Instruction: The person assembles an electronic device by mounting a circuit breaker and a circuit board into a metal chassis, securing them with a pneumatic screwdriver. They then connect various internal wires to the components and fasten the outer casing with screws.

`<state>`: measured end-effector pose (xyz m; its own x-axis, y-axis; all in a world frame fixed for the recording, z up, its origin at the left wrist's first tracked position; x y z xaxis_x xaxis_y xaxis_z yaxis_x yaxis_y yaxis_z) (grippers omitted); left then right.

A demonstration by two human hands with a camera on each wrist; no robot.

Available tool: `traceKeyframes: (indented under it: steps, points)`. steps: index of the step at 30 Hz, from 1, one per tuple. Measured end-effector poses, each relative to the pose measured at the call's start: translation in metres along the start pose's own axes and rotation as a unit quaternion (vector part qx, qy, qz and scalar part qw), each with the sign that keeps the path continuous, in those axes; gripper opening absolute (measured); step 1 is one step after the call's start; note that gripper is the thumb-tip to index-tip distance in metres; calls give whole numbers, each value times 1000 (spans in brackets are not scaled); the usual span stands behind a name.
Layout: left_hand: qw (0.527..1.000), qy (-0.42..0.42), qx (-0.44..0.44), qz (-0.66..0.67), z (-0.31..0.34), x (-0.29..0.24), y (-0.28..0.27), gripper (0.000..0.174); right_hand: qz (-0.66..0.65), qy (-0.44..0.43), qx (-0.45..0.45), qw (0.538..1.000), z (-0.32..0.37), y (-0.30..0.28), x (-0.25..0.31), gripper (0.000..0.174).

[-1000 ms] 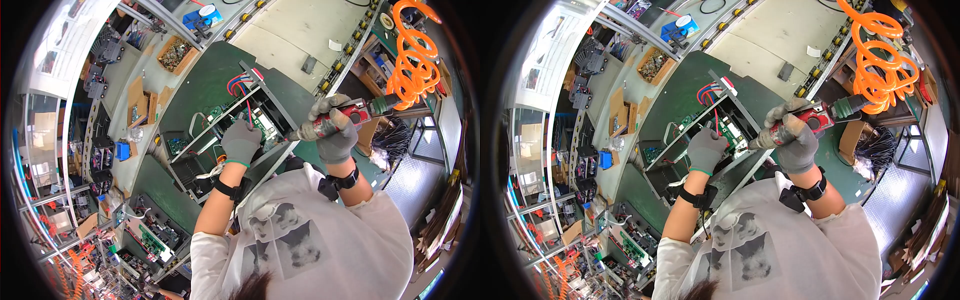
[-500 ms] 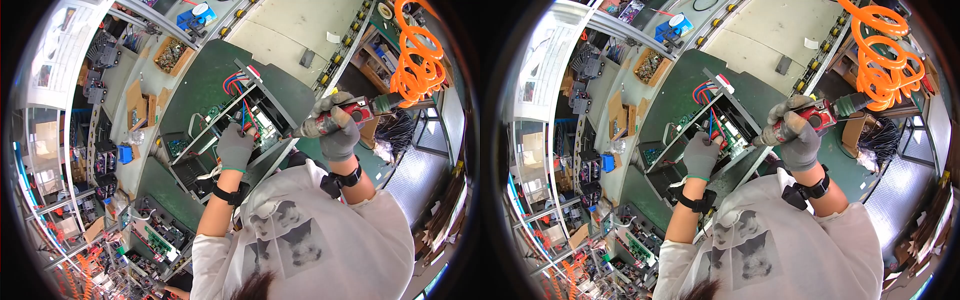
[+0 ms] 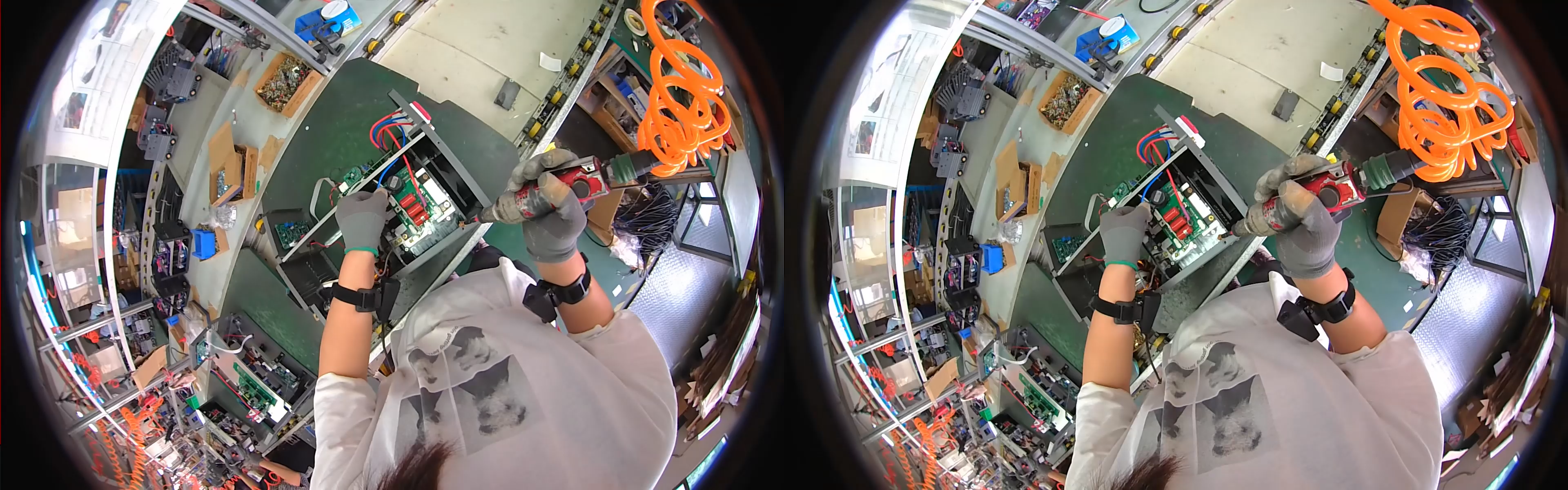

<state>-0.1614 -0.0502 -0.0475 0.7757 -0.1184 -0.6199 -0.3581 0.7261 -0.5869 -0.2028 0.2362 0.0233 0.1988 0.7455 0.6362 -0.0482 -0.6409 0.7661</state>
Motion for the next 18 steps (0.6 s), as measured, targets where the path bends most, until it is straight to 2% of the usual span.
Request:
traceKeyframes:
  steps: [1,3,4,5,7,9,11,12,13,16,18]
  points:
    - [1000,-3,-1,2,-5,1,0,28,1,3,2,1000,0,0,0,26]
    - [980,-95,144,93,-14,13,9,25,-15,31,34,999,0,4,-3,24]
    - [970,-122,174,122,-9,11,5,22,-16,34,38,999,0,6,-5,24]
    - [969,-123,171,126,-12,13,0,22,-4,23,44,999,-2,8,-7,25]
    - [938,-138,255,190,-17,19,4,21,8,17,54,998,-5,15,-10,25]
    - [930,-146,257,216,-14,24,13,20,6,33,37,999,-6,26,-16,26]
    - [969,-73,147,187,-10,20,15,19,0,35,64,997,-10,35,-28,27]
    - [973,-62,122,186,-9,19,16,21,-1,23,88,996,-12,41,-34,27]
    - [972,-65,119,192,-8,19,15,21,-3,12,112,994,-12,46,-39,28]
    - [959,-118,171,192,-1,16,13,20,-21,51,126,990,-9,60,-61,28]
    - [956,-109,180,204,-9,18,16,18,-37,64,141,987,-6,66,-76,27]
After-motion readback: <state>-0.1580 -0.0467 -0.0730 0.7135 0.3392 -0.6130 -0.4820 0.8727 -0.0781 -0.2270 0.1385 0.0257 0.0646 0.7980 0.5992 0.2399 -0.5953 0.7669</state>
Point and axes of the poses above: each hand's wrist, its own z-axis away from the middle knuckle, its own y-axis out of the palm, x = y × z, the point moved 6 cm from there along -z, towards the middle knuckle, and after that the axes turned 13 degrees about -y, right-handed, at the moved point
